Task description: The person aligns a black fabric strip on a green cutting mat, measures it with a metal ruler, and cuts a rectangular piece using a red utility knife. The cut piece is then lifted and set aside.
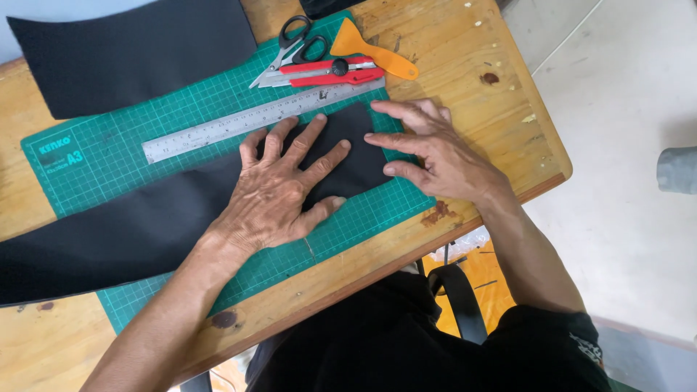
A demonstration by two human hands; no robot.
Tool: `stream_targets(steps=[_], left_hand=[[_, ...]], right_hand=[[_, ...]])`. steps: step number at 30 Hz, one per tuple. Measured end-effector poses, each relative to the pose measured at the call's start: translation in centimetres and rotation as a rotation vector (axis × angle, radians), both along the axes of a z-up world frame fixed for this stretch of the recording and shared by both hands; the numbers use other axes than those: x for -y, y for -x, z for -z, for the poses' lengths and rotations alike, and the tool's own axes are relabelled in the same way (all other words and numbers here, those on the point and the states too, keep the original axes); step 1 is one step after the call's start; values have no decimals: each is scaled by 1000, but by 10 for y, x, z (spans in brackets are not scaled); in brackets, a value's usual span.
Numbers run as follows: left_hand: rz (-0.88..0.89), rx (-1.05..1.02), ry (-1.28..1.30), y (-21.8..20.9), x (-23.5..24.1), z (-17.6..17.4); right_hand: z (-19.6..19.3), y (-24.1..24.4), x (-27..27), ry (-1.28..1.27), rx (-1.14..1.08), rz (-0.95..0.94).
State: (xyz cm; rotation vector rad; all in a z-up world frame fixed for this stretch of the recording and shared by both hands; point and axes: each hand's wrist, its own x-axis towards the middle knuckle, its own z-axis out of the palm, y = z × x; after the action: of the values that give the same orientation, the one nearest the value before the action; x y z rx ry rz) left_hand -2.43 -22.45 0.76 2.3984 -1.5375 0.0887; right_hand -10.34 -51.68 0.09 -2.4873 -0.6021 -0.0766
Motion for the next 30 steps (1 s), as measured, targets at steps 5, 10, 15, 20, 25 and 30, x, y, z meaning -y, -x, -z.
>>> stream_targets(steps=[5, 10, 15, 20, 25, 30], left_hand=[[-10, -8, -13, 0, 5, 3], [-14, -24, -10, 2, 8, 3], [-18, -9, -27, 1, 9, 3], [-19, -4, -33, 1, 10, 2], [-30, -25, -80, 0, 12, 2], [-27, -16, -69, 0, 14, 0]], right_hand=[[0, 0, 0, -8, 27, -5], [6, 1, 2, -1, 66, -6], [6, 1, 2, 7, 68, -18], [8, 2, 3, 20, 70, -13], [11, 2, 4, 33, 76, -2], [18, 2, 6, 8, 96, -19]])
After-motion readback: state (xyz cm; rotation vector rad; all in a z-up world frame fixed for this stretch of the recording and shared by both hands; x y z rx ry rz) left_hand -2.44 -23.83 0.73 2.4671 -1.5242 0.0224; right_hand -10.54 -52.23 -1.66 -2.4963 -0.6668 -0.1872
